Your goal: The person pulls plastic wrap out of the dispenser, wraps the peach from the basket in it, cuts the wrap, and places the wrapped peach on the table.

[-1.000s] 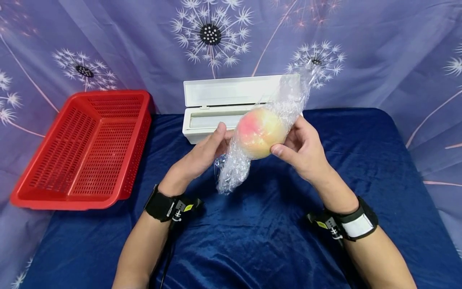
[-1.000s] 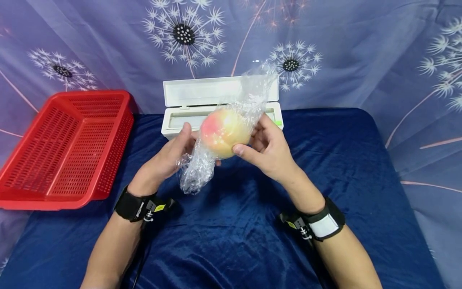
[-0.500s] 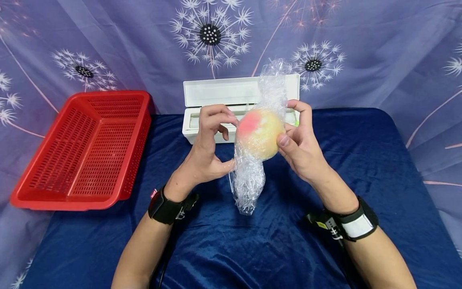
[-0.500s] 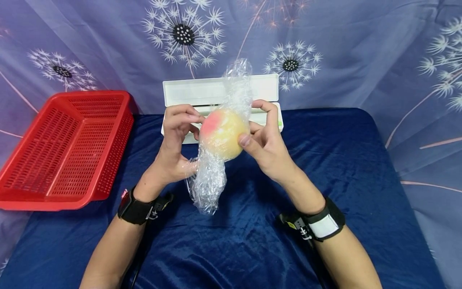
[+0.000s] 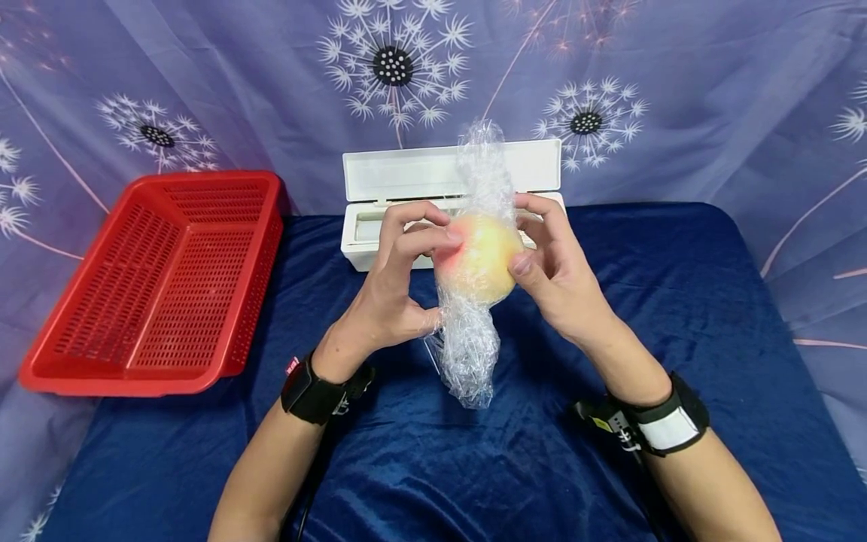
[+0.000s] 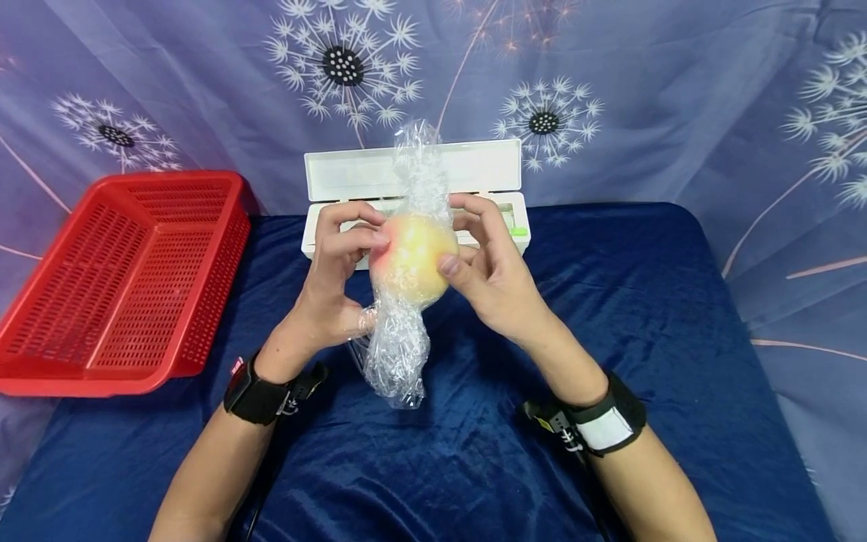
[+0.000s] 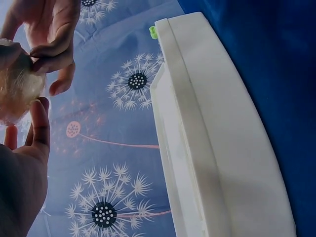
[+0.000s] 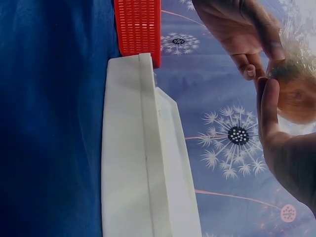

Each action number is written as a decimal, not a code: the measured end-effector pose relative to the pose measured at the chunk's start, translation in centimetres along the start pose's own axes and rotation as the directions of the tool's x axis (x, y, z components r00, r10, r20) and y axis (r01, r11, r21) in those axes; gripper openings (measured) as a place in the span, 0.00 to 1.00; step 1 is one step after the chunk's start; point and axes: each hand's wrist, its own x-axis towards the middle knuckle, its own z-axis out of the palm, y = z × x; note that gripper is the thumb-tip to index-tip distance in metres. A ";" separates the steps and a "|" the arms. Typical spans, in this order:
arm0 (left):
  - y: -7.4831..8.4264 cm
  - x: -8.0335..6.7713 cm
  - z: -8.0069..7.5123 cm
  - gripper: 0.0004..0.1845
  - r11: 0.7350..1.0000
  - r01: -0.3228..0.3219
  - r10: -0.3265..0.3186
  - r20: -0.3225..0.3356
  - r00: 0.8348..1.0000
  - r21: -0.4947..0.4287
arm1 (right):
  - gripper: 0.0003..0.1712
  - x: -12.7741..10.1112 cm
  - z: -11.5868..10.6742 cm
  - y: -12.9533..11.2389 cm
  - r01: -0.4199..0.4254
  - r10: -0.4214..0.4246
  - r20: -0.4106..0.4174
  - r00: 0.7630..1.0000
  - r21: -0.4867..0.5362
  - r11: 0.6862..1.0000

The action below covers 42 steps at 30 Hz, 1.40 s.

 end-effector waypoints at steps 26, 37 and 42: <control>-0.9 -0.6 0.9 0.39 0.997 0.071 -0.073 -0.084 0.994 -0.024 | 0.58 0.3 0.1 1.4 0.236 -0.229 0.061 0.971 -0.164 0.958; -0.7 -0.6 1.2 0.50 0.985 0.113 -0.112 -0.020 0.994 0.127 | 0.49 0.1 0.2 1.8 0.200 -0.201 -0.027 0.979 -0.052 0.978; -0.4 -0.8 2.1 0.64 0.955 0.064 -0.064 -0.010 0.998 0.290 | 0.49 0.1 0.6 2.2 0.165 -0.153 -0.113 0.982 0.110 0.980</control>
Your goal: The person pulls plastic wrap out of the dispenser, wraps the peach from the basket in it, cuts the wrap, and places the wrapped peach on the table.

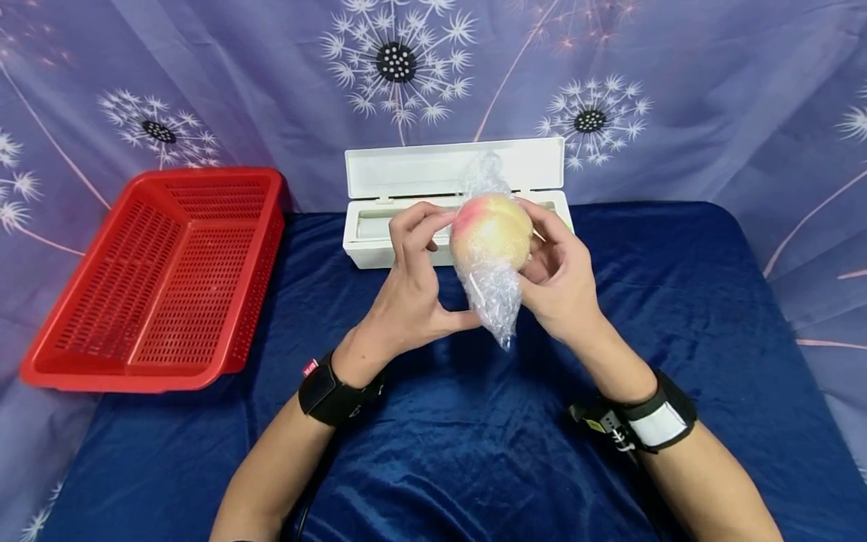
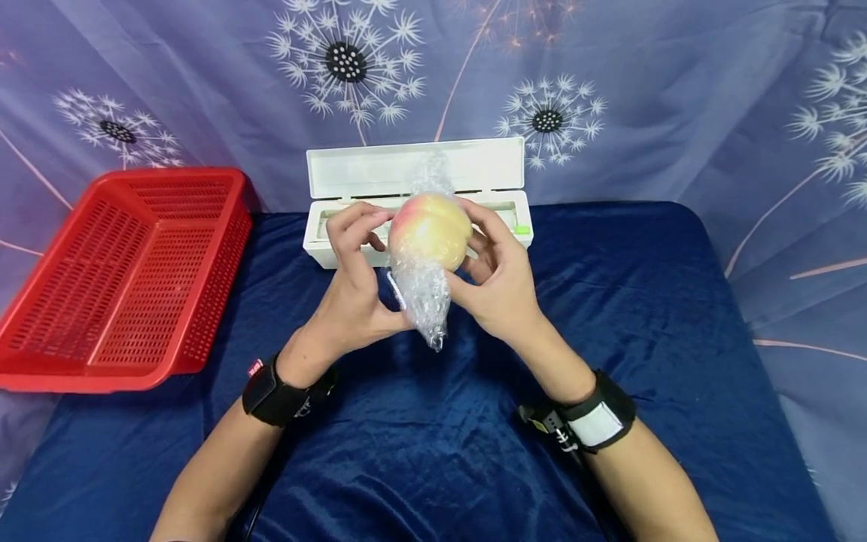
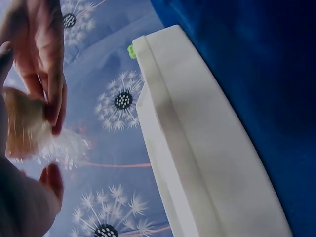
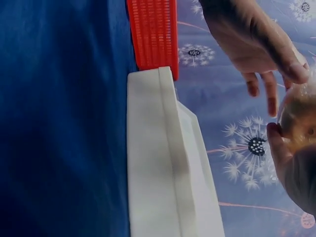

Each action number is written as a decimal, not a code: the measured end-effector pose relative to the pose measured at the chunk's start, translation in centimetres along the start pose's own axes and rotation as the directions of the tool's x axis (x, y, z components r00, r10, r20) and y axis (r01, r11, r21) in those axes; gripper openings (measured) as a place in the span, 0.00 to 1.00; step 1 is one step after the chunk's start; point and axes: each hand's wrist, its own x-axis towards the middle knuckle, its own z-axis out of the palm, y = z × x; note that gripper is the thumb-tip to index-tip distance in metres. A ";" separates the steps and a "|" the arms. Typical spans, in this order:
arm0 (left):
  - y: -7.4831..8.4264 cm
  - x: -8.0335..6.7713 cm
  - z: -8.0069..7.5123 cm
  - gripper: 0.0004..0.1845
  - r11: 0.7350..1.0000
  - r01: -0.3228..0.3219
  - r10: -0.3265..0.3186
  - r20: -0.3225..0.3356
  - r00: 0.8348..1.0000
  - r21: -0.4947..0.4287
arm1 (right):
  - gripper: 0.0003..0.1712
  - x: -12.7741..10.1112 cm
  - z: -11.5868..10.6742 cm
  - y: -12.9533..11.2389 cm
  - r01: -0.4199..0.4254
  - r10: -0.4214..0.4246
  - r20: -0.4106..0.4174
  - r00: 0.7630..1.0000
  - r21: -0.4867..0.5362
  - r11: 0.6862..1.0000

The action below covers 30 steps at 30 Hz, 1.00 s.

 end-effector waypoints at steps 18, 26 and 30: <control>1.4 0.3 -0.3 0.42 0.986 -0.120 0.146 -0.263 0.954 0.112 | 0.52 -0.4 0.3 1.5 -0.021 0.021 -0.006 1.000 0.054 0.998; 1.5 0.8 -1.4 0.40 0.995 -0.076 0.092 -0.320 0.943 0.063 | 0.50 -0.5 0.5 1.3 -0.031 0.031 0.001 1.000 0.049 0.998; 1.9 1.2 -1.4 0.41 0.999 -0.046 0.043 -0.347 0.937 -0.001 | 0.50 -0.5 0.7 1.2 -0.043 0.043 0.008 0.999 0.031 0.999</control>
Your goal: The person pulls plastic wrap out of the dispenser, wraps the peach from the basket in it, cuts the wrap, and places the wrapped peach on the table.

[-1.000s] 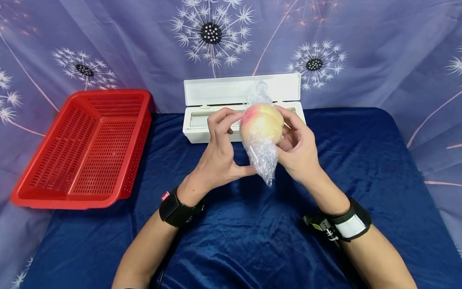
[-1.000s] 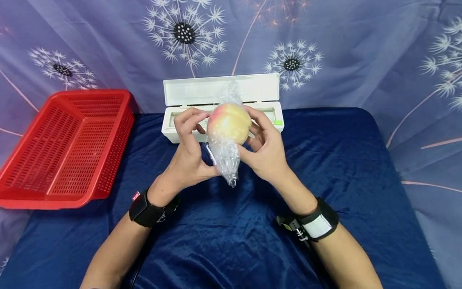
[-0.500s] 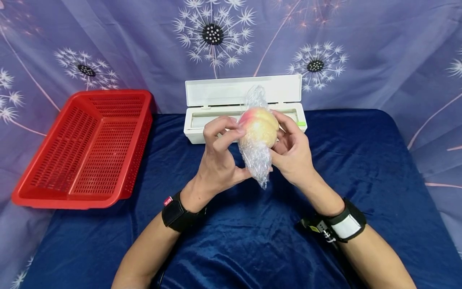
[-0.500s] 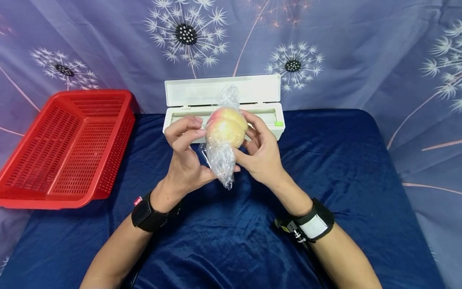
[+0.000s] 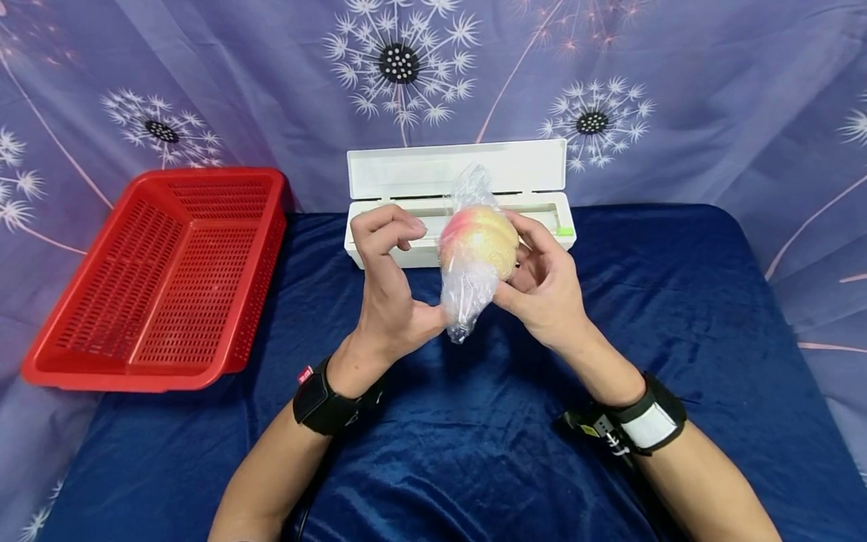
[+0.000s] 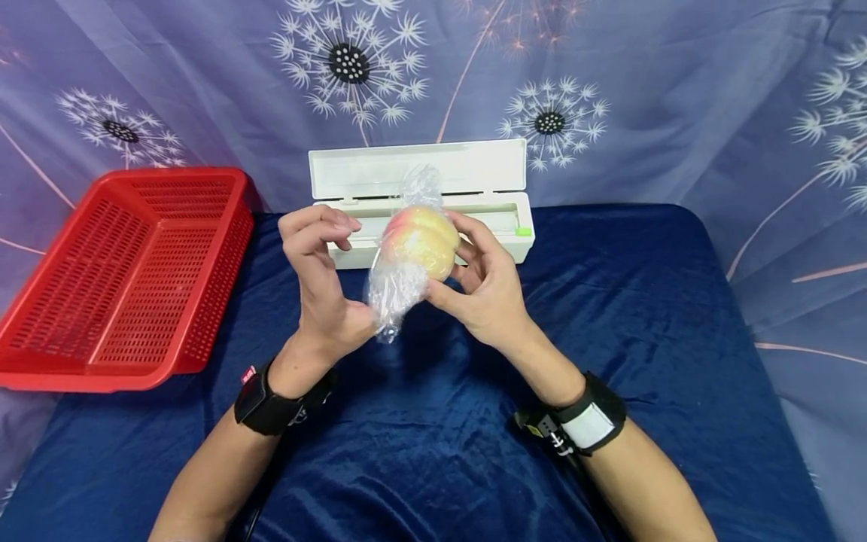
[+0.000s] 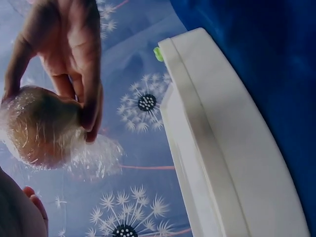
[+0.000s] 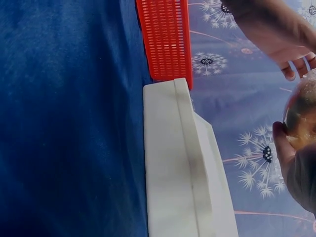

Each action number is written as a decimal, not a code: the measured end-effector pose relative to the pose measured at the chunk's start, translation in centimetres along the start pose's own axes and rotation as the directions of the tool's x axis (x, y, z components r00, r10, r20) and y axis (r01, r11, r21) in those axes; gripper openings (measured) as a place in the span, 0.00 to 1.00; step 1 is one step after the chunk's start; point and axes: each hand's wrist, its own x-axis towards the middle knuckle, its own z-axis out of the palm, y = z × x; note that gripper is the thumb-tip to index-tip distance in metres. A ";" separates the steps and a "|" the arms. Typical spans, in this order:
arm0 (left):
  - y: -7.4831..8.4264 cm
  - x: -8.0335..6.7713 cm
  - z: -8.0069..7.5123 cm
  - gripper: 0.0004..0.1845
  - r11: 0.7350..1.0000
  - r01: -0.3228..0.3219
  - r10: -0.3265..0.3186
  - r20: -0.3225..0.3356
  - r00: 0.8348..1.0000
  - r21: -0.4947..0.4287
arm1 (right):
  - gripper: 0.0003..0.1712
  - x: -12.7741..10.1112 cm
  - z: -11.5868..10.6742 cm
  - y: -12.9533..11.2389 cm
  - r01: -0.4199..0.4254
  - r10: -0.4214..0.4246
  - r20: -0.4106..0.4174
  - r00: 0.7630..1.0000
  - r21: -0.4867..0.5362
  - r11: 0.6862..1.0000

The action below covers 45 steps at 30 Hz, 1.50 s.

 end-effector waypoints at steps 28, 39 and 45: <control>-0.4 -0.4 0.5 0.15 0.971 0.229 -0.218 0.135 0.966 -0.071 | 0.36 -0.4 0.3 -0.5 -0.210 0.192 -0.110 0.975 -0.187 0.960; -1.0 -0.4 0.6 0.20 0.944 0.297 -0.264 0.211 0.941 -0.145 | 0.32 -0.3 0.6 -0.5 -0.235 0.226 -0.115 0.967 -0.070 0.969; -1.2 -0.5 0.5 0.21 0.901 0.382 -0.327 0.256 0.910 -0.207 | 0.33 -0.4 0.8 -0.5 -0.274 0.270 -0.112 0.956 -0.023 0.961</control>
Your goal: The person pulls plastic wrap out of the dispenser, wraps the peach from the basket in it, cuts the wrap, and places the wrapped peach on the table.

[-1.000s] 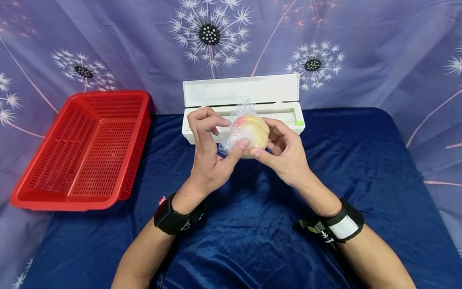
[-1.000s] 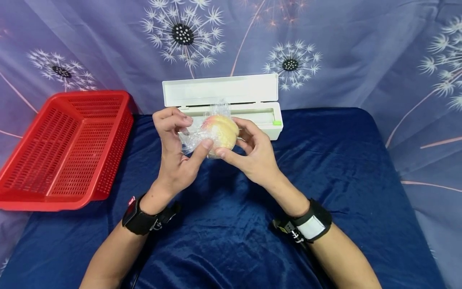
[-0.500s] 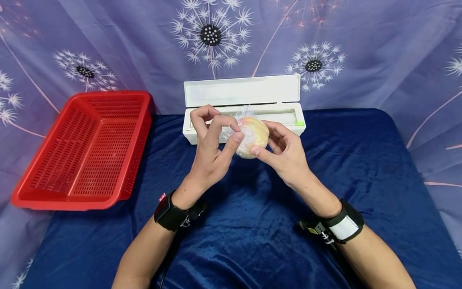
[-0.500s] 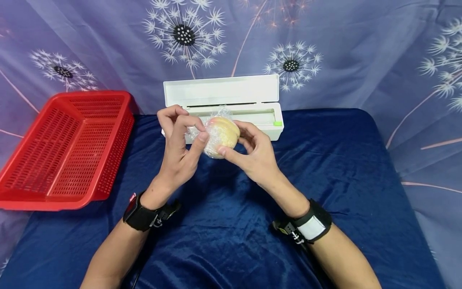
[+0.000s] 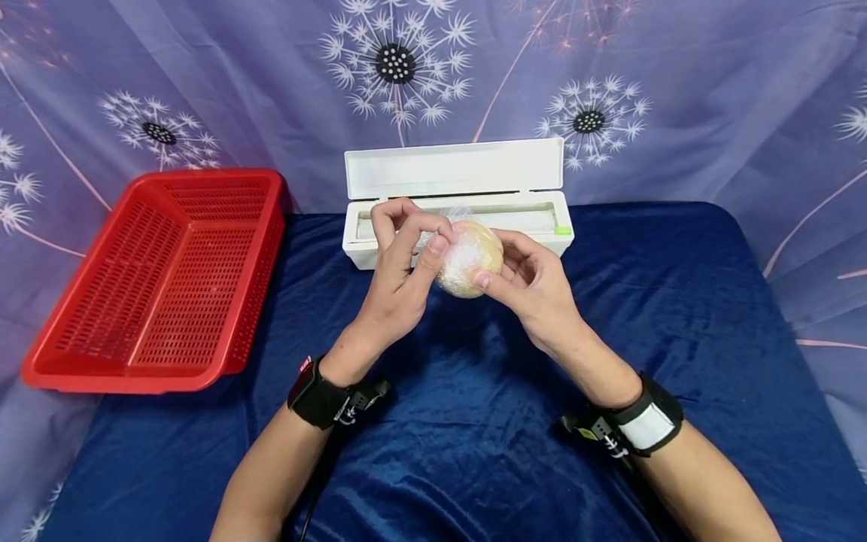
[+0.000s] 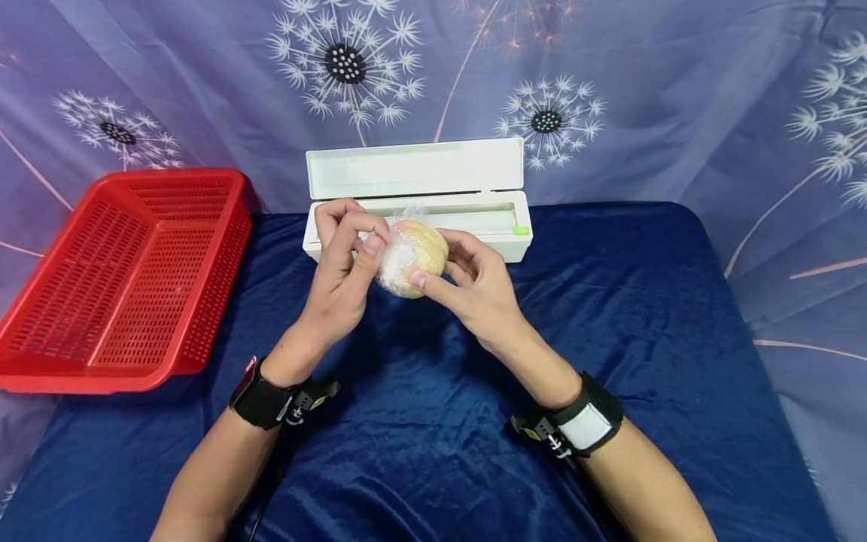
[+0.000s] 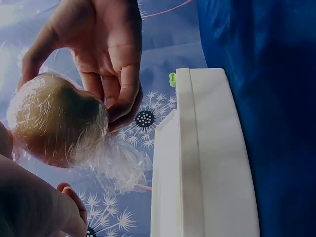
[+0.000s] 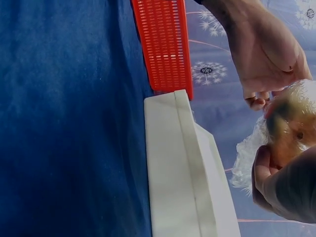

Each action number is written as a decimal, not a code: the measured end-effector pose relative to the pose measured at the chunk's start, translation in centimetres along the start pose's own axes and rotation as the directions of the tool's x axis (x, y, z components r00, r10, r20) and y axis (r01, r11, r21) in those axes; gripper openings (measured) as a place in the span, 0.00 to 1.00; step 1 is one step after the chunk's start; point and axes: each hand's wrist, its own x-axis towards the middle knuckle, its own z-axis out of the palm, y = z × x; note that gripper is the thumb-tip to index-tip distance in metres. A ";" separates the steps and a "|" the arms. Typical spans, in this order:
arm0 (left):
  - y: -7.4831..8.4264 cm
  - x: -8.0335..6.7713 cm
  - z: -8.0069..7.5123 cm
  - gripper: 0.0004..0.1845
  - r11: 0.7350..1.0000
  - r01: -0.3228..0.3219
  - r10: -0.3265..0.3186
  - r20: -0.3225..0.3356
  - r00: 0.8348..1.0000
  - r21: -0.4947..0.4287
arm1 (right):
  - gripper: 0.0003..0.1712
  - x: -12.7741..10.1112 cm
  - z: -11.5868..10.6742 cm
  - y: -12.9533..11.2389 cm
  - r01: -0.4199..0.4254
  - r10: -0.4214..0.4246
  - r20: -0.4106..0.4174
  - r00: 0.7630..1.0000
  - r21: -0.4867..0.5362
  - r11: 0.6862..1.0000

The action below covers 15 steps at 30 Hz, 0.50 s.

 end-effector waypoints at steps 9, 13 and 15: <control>0.2 -0.1 -0.3 0.15 0.987 0.152 -0.150 0.031 0.988 -0.059 | 0.27 -0.1 0.1 0.0 -0.117 0.117 -0.003 0.993 0.002 0.993; 0.2 0.0 -0.5 0.12 0.982 0.169 -0.166 0.034 0.985 -0.087 | 0.26 -0.1 0.2 0.0 -0.152 0.151 0.011 0.988 0.036 0.988; 0.1 0.1 -0.5 0.12 0.982 0.162 -0.160 0.031 0.987 -0.098 | 0.25 -0.1 0.1 0.1 -0.165 0.164 0.018 0.986 0.047 0.985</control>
